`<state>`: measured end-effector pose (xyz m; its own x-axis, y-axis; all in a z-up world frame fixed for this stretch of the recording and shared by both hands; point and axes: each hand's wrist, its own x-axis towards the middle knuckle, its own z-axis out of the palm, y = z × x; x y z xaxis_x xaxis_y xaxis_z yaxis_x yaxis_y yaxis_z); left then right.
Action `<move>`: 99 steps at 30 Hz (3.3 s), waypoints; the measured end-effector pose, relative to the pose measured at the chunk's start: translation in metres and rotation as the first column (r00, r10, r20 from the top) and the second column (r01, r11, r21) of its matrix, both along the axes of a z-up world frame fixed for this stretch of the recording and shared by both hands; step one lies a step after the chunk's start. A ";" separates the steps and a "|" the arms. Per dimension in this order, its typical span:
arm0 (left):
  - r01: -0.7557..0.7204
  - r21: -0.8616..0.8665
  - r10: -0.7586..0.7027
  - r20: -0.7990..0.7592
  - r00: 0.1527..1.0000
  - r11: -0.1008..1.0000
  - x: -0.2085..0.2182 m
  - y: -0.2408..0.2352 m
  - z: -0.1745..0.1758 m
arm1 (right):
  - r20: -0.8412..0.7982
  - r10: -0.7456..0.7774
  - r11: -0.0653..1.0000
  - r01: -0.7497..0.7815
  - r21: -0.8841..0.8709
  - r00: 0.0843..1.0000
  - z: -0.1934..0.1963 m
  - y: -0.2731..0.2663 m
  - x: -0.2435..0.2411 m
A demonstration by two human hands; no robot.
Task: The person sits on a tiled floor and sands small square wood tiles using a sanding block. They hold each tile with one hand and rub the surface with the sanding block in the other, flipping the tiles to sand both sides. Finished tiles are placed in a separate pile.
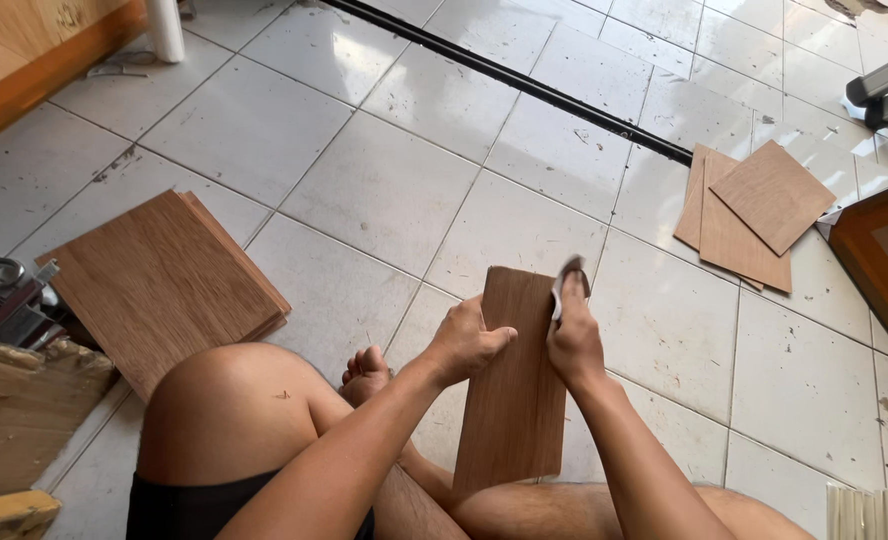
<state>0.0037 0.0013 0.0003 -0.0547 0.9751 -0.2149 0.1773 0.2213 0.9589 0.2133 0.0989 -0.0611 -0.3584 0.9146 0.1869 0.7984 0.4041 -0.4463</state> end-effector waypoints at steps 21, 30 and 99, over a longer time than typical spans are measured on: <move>-0.028 0.025 0.025 0.101 0.995 0.999 -0.007 0.000 0.009 | 0.317 -0.397 0.792 0.496 -0.355 0.861 -0.004 0.005 0.072; 0.449 0.063 -0.341 0.746 0.572 0.891 -0.006 -0.017 0.051 | -0.306 -0.524 0.834 0.406 -0.373 0.795 0.069 0.012 0.005; -0.075 -0.152 0.065 -0.066 0.996 0.986 -0.012 0.028 -0.025 | 0.004 0.025 1.000 -0.025 0.000 1.000 -0.022 -0.002 0.041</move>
<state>-0.0080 0.0297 -0.0251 -0.1389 0.9241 -0.3561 0.2126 0.3791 0.9006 0.2542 0.0966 -0.0835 -0.3821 0.9053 0.1853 0.7896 0.4240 -0.4436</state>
